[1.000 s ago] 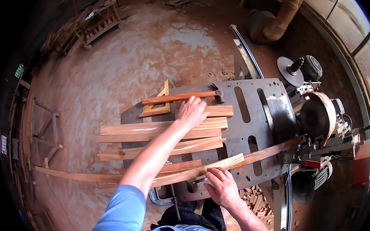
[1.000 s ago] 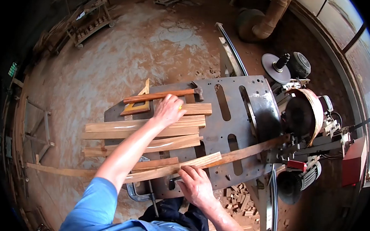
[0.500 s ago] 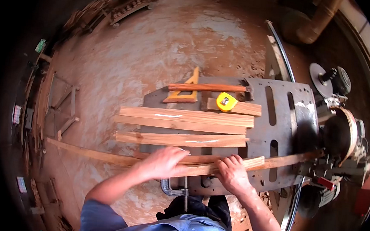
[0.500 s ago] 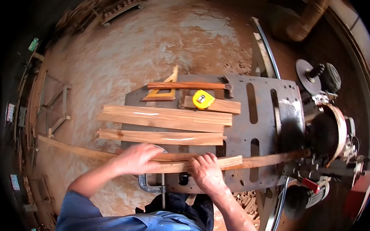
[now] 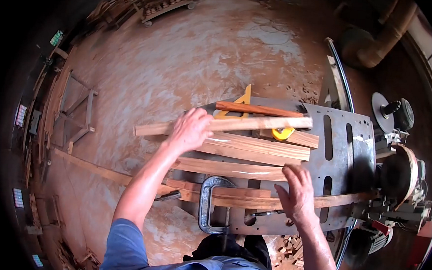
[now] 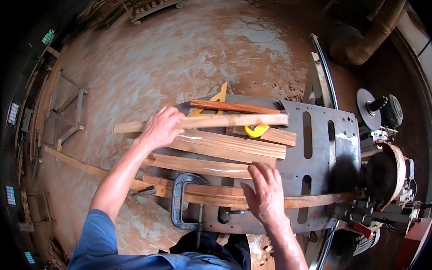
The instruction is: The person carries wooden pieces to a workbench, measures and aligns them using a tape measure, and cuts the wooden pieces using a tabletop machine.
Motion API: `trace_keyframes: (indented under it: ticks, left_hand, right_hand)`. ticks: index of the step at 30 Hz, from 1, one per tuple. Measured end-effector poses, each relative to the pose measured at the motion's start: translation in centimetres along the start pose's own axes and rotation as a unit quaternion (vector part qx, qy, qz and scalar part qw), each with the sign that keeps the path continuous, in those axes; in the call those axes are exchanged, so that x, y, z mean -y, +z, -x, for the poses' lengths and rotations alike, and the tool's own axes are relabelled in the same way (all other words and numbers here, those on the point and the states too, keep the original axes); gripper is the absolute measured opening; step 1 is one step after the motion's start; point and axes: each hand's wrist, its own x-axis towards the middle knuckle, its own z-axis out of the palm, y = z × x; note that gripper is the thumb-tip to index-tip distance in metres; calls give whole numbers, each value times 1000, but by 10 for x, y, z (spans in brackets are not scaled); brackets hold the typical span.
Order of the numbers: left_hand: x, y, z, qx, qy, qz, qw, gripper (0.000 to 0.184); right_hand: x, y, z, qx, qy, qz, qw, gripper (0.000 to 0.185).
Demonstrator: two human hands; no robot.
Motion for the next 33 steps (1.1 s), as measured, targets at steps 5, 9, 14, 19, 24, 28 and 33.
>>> trace_keyframes:
  ticks: [5,9,14,19,24,28,33]
  left_hand:
    - [20,20,-53,-29,15,80,996,48]
    - [18,36,-73,-8,22,65,998,47]
    - [13,47,-73,1,35,35,999,48]
    - [8,31,-46,-57,49,71,995,48]
    - [80,16,50,-49,12,50,997,37]
    - [119,9,111,-34,-77,-32,996,42]
    - [137,25,118,-34,-172,-41,984,69]
  right_hand:
    - [-5,23,48,37,57,-16,998,49]
    - [-8,32,56,37,73,-13,997,44]
    - [-24,43,48,25,142,-26,989,43]
    - [-57,48,33,-14,189,27,981,46]
    - [-98,60,30,-24,189,51,980,51]
    - [-94,59,19,0,252,1,968,42]
    - [-99,62,16,-13,291,-32,956,41]
